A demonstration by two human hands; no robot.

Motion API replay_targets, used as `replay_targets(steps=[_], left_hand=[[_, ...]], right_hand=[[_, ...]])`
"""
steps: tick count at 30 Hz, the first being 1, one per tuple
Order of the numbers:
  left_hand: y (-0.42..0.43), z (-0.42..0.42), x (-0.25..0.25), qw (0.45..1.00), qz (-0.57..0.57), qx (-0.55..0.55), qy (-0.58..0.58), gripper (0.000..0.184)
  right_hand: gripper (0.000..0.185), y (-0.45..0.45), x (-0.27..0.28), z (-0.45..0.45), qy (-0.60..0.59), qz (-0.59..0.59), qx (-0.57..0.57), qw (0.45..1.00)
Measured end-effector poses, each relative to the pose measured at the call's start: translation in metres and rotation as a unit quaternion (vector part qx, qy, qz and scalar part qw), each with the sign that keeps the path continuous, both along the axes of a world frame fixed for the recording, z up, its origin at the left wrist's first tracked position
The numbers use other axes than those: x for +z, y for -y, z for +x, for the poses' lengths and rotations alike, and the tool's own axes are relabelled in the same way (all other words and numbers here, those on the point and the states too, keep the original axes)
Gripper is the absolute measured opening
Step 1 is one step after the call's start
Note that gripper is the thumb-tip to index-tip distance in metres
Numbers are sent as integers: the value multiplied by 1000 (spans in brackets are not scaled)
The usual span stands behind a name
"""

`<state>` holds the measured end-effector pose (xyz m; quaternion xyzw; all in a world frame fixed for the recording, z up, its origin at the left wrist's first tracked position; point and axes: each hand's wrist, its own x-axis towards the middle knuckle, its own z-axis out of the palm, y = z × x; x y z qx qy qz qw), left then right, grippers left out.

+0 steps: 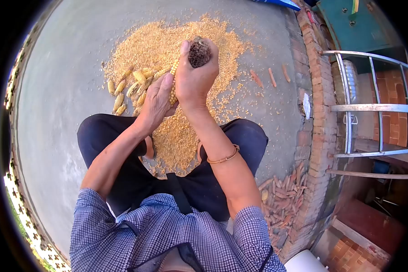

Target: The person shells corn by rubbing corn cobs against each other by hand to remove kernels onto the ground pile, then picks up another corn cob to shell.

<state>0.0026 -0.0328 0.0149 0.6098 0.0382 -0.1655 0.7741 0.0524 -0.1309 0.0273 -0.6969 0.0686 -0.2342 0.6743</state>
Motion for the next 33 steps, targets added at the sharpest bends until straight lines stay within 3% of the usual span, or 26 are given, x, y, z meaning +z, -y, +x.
replay_targets(steps=[1, 4, 7, 11, 12, 15, 16, 19, 20, 23, 24, 27, 30, 31, 33], left_hand=[[-1, 2, 1, 1000, -21, 2, -14, 54], [-3, 10, 11, 992, -111, -19, -55, 48], [-11, 12, 14, 979, -172, -15, -111, 51], [-16, 19, 14, 982, -153, 12, -113, 52], [-16, 20, 12, 989, -118, 9, -94, 54], [-6, 17, 11, 997, 9, 38, -70, 59], [-3, 15, 11, 998, 34, 27, -42, 62], [2, 7, 12, 997, 62, -1, -40, 62], [-2, 7, 17, 997, 60, -24, -35, 57], [-13, 14, 7, 992, -96, -77, -41, 56], [-12, 15, 12, 988, -126, -78, -48, 53], [-14, 19, 19, 977, -164, 19, -136, 53], [-22, 25, 12, 992, -107, 12, -67, 51], [-22, 26, 12, 996, -75, 24, -45, 50], [-16, 23, 6, 999, 26, 19, 38, 52]], right_hand=[[33, 2, 4, 0, 12, 6, 28, 1000], [32, 18, 21, 1, -164, 205, 179, 948], [31, 19, 13, 2, -109, 223, 218, 944], [65, 5, 2, -2, -23, 163, 242, 956], [78, 2, -2, -1, -20, 89, 229, 969], [78, -13, -7, -9, -16, -22, 105, 994], [65, -13, -11, -5, -32, -60, 50, 996], [51, -5, 2, -5, -64, -26, -24, 997], [39, -6, -8, -1, -17, -60, -58, 996], [37, -1, 8, 0, -5, 32, 32, 999], [35, 6, 8, 2, -55, 71, 89, 992], [48, 11, 10, 4, -86, 197, 143, 966], [73, 3, 15, -7, -64, 171, 180, 967], [91, 5, 11, -8, -66, 142, 227, 961], [90, -7, 3, -9, -7, 48, 178, 983]])
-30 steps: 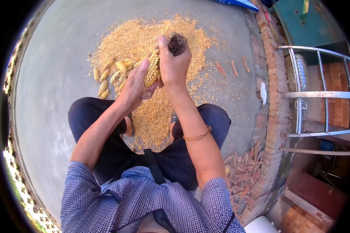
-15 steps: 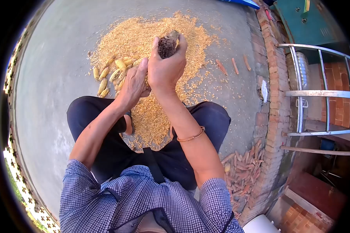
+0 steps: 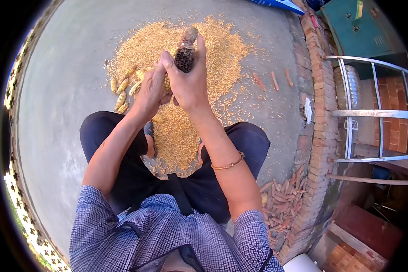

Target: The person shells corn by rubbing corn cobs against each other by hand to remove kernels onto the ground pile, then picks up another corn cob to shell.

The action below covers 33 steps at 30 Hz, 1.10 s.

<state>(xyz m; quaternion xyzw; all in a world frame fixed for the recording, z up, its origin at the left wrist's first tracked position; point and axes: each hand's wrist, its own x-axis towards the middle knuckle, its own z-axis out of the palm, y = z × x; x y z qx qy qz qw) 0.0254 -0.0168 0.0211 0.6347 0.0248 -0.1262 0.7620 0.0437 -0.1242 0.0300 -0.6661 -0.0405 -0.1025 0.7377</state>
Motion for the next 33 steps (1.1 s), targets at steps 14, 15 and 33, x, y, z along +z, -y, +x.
replay_targets(steps=[14, 15, 33], left_hand=[[0, -3, 11, 994, -57, -89, -12, 51], [2, 0, 9, 988, -124, -87, -32, 49], [17, 4, -10, 976, 135, 4, 169, 47]], right_hand=[[34, 12, 10, 10, -49, 21, -83, 995], [33, 14, 10, 11, -87, 62, -63, 992], [23, -6, -5, 8, -67, -2, -175, 982]])
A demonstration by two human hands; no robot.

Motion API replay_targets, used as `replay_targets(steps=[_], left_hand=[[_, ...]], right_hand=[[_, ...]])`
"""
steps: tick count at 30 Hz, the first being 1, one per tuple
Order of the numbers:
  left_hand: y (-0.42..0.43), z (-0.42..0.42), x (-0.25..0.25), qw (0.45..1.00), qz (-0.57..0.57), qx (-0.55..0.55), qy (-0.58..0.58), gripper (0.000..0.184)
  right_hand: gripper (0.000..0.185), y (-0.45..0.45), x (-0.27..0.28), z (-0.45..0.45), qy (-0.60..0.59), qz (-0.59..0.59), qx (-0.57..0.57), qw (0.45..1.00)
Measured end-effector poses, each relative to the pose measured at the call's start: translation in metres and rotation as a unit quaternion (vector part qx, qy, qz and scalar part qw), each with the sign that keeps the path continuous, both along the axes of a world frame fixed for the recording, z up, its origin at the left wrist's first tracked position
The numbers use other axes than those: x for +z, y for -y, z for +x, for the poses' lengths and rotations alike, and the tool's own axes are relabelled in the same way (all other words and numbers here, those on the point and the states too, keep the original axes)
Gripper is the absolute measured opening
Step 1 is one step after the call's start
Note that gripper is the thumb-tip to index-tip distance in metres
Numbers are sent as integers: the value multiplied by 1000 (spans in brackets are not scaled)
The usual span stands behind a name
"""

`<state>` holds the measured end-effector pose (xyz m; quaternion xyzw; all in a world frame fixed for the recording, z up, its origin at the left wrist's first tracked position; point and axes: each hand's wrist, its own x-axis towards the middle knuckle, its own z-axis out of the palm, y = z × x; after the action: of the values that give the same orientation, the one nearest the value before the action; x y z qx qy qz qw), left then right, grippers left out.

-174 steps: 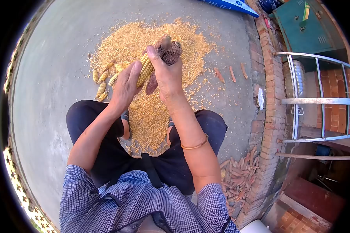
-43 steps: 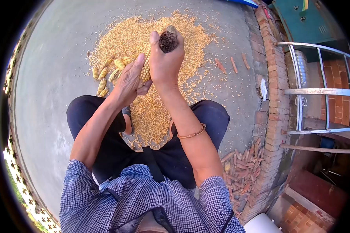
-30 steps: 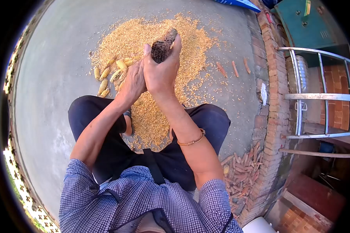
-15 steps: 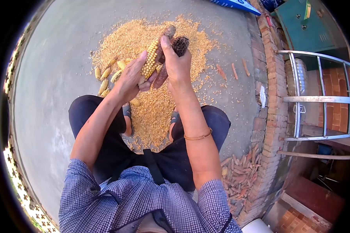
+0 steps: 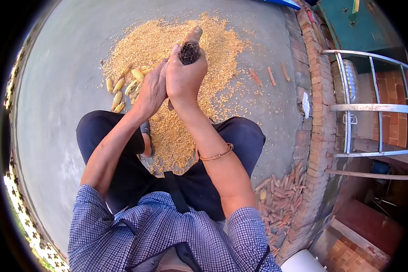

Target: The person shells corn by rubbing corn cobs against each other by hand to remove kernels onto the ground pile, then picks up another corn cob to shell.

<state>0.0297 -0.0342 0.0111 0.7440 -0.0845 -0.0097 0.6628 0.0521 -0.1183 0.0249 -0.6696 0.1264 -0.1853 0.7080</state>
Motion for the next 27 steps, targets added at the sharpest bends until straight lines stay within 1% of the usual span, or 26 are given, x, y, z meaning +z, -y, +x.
replay_targets(steps=[1, 3, 4, 6, 7, 9, 11, 12, 13, 14, 15, 16, 17, 18, 20, 21, 22, 23, 24, 25, 26, 27], left_hand=[[-3, 0, 3, 995, -48, -25, -78, 48], [-13, -8, 18, 959, -141, -74, -235, 49], [-13, -10, 23, 968, -137, -73, -196, 48], [-20, -6, 23, 948, -213, -108, -212, 48], [-25, -4, 23, 935, -249, -124, -221, 48], [-29, -1, 24, 936, -253, -106, -221, 47], [-29, 2, 23, 936, -258, -90, -223, 47], [-29, 5, 24, 947, -230, -65, -216, 45], [-30, 9, 16, 980, -126, -28, -155, 47], [-31, 11, 3, 996, -20, 9, -92, 49], [-29, 10, 5, 995, 86, 45, -29, 51], [-24, 3, 7, 984, 148, 75, 69, 51], [-18, -1, 10, 988, 136, 65, 44, 50], [-11, -5, 12, 991, 124, 55, 19, 49], [-5, -6, 5, 988, 153, 36, 4, 47], [-4, -3, 5, 990, 141, 32, 6, 48], [-6, -2, 4, 992, 127, 23, 7, 49], [-6, -3, 4, 993, 115, 16, 4, 50], [-5, -3, 7, 994, 83, 17, 66, 54], [-7, -3, 12, 999, 25, -2, -24, 49], [-11, -7, 19, 992, -33, -17, -117, 45], [-15, -8, 24, 974, -93, -32, -205, 43]], right_hand=[[23, 1, 1, 1, 27, -12, -6, 1000], [22, 2, 3, 0, 78, -34, -19, 996], [25, 5, 5, 1, 62, -10, 25, 998], [31, 14, 12, 0, 28, 36, 113, 993], [32, 17, 13, 0, 10, 53, 127, 990], [34, 21, 14, 1, -26, 88, 155, 984], [33, 20, 22, -2, -12, 144, 183, 972], [33, 18, 26, -4, -5, 164, 191, 968], [32, 17, 28, -4, 1, 184, 198, 963], [31, 19, 22, -4, 3, 188, 225, 956], [30, 17, 21, -6, 3, 200, 207, 958], [29, 12, 21, -7, 5, 213, 190, 958], [28, 6, 22, -8, 6, 225, 172, 959], [20, 1, 25, -11, -14, 233, 139, 962], [18, -3, 21, -13, -27, 156, 86, 984], [17, -2, 19, -12, -31, 115, 58, 991], [19, -1, 12, -8, -28, 42, 33, 998], [22, -3, 10, -8, -16, -1, 6, 1000], [23, -4, 8, -9, 13, -5, -7, 1000], [25, -5, 7, -7, 45, -8, -22, 999], [25, -4, 7, -6, 53, -2, 6, 999], [26, -1, 7, -3, 63, 3, 37, 997]])
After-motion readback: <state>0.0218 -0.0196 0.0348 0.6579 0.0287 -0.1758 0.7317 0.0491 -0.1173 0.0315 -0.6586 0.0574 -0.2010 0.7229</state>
